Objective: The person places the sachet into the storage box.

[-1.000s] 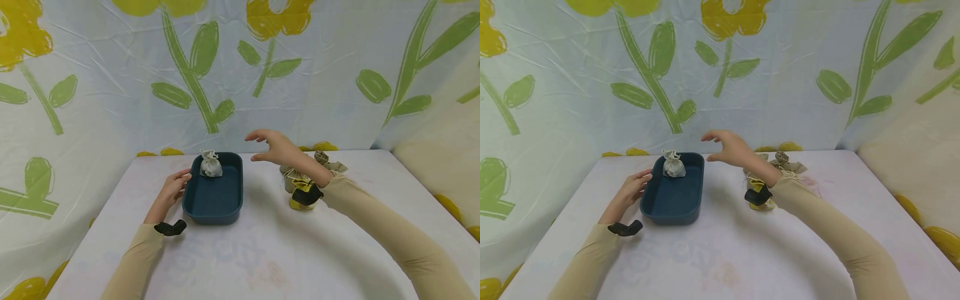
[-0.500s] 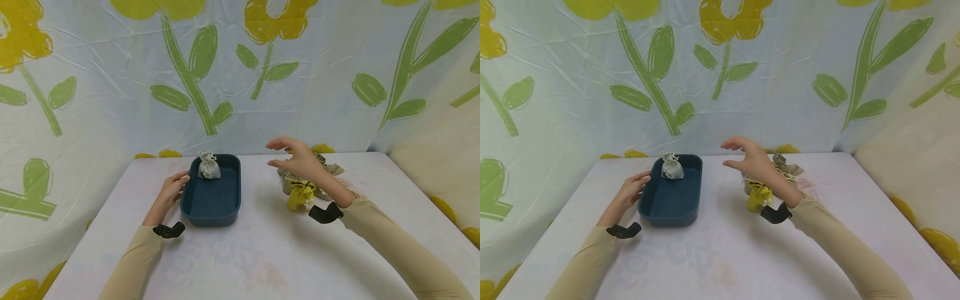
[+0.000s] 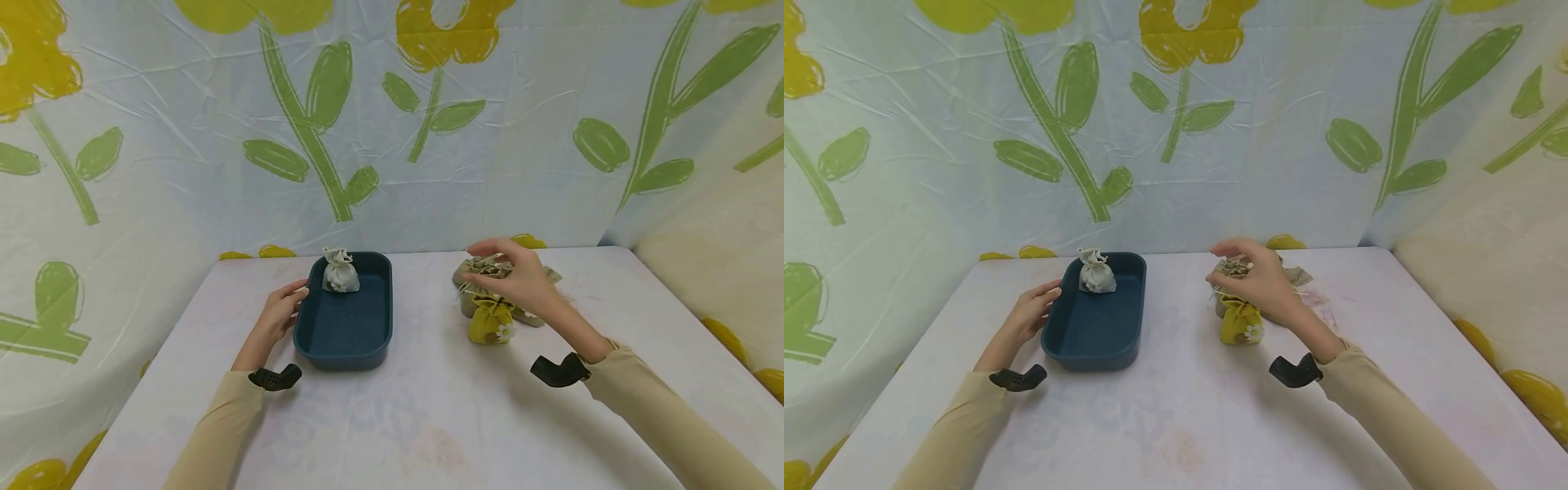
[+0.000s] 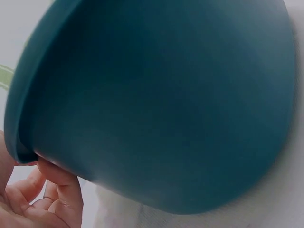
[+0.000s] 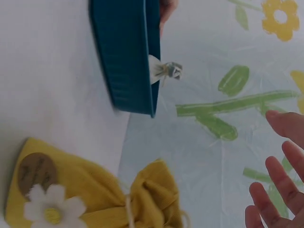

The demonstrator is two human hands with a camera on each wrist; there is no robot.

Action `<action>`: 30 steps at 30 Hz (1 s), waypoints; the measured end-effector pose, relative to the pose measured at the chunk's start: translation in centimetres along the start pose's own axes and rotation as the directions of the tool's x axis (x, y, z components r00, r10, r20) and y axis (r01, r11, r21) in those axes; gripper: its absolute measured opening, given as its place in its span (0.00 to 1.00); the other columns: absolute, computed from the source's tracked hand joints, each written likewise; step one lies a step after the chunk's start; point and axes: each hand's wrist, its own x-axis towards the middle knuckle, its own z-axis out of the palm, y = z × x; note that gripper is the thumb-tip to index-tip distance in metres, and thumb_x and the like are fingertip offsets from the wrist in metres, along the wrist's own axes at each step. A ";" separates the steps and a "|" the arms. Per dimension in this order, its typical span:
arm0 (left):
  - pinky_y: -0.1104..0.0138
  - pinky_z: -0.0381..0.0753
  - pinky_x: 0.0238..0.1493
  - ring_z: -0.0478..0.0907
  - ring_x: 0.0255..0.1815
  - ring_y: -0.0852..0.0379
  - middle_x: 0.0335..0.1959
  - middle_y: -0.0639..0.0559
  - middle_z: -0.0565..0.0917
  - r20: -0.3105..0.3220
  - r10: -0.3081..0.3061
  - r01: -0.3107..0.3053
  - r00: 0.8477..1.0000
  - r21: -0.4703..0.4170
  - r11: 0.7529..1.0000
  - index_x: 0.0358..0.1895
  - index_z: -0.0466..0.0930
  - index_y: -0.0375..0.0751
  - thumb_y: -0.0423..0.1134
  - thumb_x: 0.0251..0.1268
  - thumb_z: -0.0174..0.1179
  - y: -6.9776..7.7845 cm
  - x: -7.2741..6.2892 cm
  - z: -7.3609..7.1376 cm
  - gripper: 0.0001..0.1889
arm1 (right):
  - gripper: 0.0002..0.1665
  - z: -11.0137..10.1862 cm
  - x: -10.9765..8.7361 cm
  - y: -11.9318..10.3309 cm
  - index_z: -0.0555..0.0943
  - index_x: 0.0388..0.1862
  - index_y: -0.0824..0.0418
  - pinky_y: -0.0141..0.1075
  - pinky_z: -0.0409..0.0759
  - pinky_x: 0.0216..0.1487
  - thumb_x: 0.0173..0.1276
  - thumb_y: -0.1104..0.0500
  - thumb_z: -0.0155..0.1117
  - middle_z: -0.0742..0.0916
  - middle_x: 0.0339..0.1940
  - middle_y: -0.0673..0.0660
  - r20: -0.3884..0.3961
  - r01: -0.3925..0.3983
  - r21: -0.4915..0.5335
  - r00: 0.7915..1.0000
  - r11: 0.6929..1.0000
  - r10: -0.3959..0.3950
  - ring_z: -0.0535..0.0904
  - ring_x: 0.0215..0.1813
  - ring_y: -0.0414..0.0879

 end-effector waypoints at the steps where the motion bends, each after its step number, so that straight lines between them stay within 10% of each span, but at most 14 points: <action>1: 0.72 0.74 0.36 0.76 0.38 0.66 0.63 0.45 0.72 -0.001 -0.001 0.001 1.000 0.002 1.000 0.72 0.62 0.49 0.43 0.75 0.47 0.0 0.0 0.0 0.25 | 0.22 0.0 -0.2 0.2 0.82 0.49 0.60 0.27 0.72 0.48 0.54 0.64 0.75 0.86 0.46 0.53 -0.009 0.007 0.003 1.000 1.000 -0.007 0.73 0.47 0.23; 11: 0.70 0.72 0.38 0.74 0.40 0.63 0.60 0.47 0.73 -0.014 -0.016 0.016 1.000 0.000 1.000 0.72 0.64 0.51 0.43 0.75 0.48 -0.1 0.1 0.0 0.24 | 0.26 -0.6 -2.2 2.3 0.80 0.52 0.62 0.21 0.71 0.45 0.53 0.63 0.76 0.85 0.48 0.60 -0.012 -0.064 -0.016 0.998 0.998 0.064 0.72 0.45 0.21; 24: 0.73 0.75 0.36 0.75 0.40 0.63 0.64 0.45 0.71 -0.006 -0.021 0.021 1.000 -0.030 0.999 0.72 0.62 0.50 0.44 0.75 0.48 0.1 0.0 0.1 0.25 | 0.46 0.1 -4.7 4.8 0.65 0.70 0.58 0.33 0.74 0.48 0.54 0.59 0.76 0.80 0.56 0.64 0.060 -0.217 0.015 0.975 0.976 0.216 0.75 0.51 0.47; 30: 0.73 0.75 0.36 0.76 0.43 0.62 0.65 0.45 0.71 -0.007 -0.016 0.016 1.000 -0.037 0.999 0.72 0.63 0.50 0.44 0.75 0.48 0.0 0.0 0.2 0.25 | 0.47 0.4 -5.5 5.8 0.64 0.70 0.59 0.31 0.74 0.46 0.53 0.60 0.76 0.80 0.54 0.64 0.074 -0.239 0.020 0.969 0.971 0.237 0.74 0.48 0.41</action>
